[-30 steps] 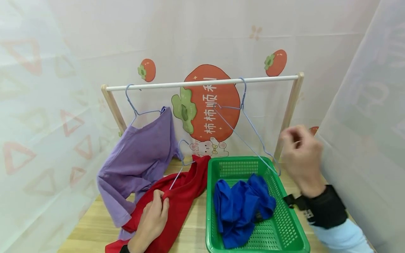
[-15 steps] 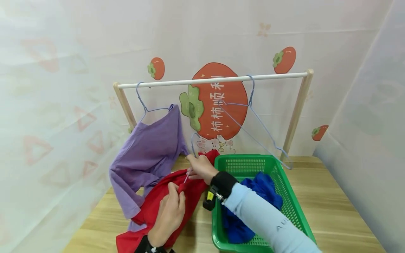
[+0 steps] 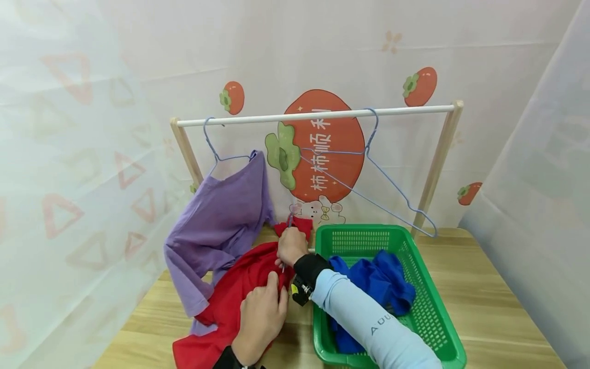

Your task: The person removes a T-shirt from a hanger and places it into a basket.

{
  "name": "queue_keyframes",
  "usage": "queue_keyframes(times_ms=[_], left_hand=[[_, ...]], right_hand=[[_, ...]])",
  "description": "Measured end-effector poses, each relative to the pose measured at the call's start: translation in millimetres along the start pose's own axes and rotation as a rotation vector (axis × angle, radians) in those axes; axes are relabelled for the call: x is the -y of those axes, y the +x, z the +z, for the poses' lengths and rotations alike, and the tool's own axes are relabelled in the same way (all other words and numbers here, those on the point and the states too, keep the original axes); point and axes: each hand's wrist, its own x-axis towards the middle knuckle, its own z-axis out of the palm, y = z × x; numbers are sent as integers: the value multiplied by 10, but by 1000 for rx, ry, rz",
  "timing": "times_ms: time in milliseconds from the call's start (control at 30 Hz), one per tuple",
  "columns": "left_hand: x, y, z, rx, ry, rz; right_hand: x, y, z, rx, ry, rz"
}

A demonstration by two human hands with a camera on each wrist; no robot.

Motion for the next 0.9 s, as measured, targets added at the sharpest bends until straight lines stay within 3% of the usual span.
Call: queue_keyframes(times_ms=[100, 367, 433, 600, 633, 733, 833, 900], left_hand=[[-66, -55, -15, 0, 17, 45], [-184, -221, -96, -63, 84, 217], [-168, -262, -133, -2, 92, 282], [-17, -286, -166, 229, 48, 451], [34, -277, -159, 223, 40, 472], [201, -222, -136, 139, -10, 466], [356, -107, -119, 55, -115, 406], [441, 10, -105, 50, -206, 337]], right_hand=[[41, 62, -78, -6, -81, -41], [124, 231, -284, 10, -154, 22], [130, 256, -339, 14, -166, 9], [152, 281, -534, 34, -132, 30], [160, 271, -567, 47, -136, 37], [196, 202, -637, 119, -171, 26], [250, 100, -682, 173, -213, -40], [285, 32, -705, 193, -217, -80]])
